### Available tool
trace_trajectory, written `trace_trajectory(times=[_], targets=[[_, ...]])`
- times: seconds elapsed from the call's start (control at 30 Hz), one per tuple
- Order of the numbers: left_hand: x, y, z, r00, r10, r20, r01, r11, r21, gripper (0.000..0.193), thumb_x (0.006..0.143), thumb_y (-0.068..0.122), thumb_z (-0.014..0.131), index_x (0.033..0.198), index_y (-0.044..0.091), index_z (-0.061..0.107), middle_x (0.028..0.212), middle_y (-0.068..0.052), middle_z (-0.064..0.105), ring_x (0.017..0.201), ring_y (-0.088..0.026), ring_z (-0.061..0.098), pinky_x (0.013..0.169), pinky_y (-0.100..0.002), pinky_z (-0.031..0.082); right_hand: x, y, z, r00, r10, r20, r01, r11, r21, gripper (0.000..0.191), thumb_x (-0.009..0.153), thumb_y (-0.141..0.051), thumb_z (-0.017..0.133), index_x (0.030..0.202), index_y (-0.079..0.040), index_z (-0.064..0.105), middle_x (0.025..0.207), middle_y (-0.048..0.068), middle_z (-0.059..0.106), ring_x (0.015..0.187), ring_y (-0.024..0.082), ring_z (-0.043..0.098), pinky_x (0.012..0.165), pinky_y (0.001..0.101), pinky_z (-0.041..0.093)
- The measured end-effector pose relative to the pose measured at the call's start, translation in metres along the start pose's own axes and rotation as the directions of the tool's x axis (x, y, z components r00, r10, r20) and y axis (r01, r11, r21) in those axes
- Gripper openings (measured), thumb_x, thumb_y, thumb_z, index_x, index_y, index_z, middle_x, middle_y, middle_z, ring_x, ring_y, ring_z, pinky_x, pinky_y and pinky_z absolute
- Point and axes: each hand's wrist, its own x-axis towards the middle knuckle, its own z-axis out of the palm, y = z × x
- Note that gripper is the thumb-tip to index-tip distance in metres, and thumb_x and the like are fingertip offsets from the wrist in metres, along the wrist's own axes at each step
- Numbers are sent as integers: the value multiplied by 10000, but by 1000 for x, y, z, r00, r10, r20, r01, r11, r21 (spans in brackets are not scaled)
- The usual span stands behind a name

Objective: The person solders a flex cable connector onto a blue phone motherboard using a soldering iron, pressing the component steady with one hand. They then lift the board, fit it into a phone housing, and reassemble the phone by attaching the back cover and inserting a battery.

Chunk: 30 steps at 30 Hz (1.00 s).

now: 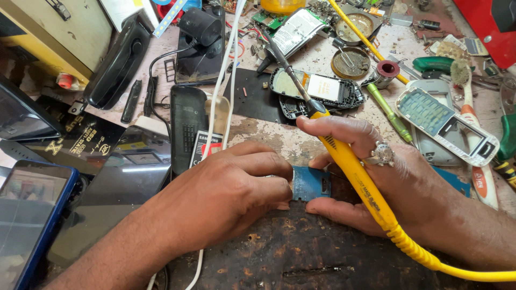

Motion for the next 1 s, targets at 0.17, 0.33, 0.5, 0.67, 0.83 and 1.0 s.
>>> trace_trajectory(times=[0.17, 0.33, 0.5, 0.67, 0.83, 1.0], targets=[[-13, 21, 4, 1000, -5, 7, 5, 1000, 0, 151, 825, 111, 770, 917, 59, 663, 1069, -77, 693, 1087, -299, 651, 882, -397, 543, -18, -19, 6, 1000, -26, -12, 26, 1000, 5, 899, 777, -209, 879, 1529, -161, 388, 1087, 31, 709, 887, 128, 671, 691, 261, 556], [-29, 35, 4, 1000, -6, 10, 6, 1000, 2, 162, 831, 123, 778, 919, 53, 661, 1067, -78, 699, 1078, -299, 651, 875, -399, 543, -27, -36, 16, 1000, 19, -1, -19, 1000, 16, 923, 783, -221, 885, 1547, -175, 370, 1064, 19, 719, 851, 114, 661, 666, 246, 561], [-43, 43, 0, 1000, 9, 12, -9, 1000, 20, 163, 825, 118, 777, 910, 53, 654, 1064, -76, 696, 1085, -300, 651, 884, -399, 544, -31, -48, 24, 999, 53, 11, -54, 997, 48, 923, 782, -220, 881, 1546, -189, 364, 1054, 8, 719, 777, 87, 666, 617, 225, 570], [-54, 50, -2, 1000, 1, 14, -1, 1000, 18, 161, 820, 117, 777, 911, 57, 659, 1059, -73, 694, 1082, -299, 650, 883, -397, 544, -36, -56, 34, 999, 52, 10, -53, 996, 69, 918, 787, -224, 877, 1549, -186, 366, 1050, 0, 720, 750, 69, 668, 605, 209, 571], [-52, 54, 7, 1000, -5, 19, 5, 1000, 20, 156, 818, 117, 775, 909, 58, 661, 1059, -73, 695, 1083, -299, 650, 881, -397, 542, -42, -56, 31, 1000, 16, -7, -16, 1000, 21, 913, 788, -226, 880, 1548, -174, 376, 1044, 2, 713, 796, 89, 643, 638, 227, 553], [-48, 58, 10, 1000, -6, 11, 6, 1000, 16, 144, 833, 113, 767, 914, 56, 663, 1068, -78, 693, 1080, -300, 647, 887, -394, 539, -48, -52, 30, 1000, 18, -17, -18, 1000, 3, 908, 773, -237, 896, 1530, -175, 398, 1032, -4, 716, 798, 113, 611, 644, 258, 526]])
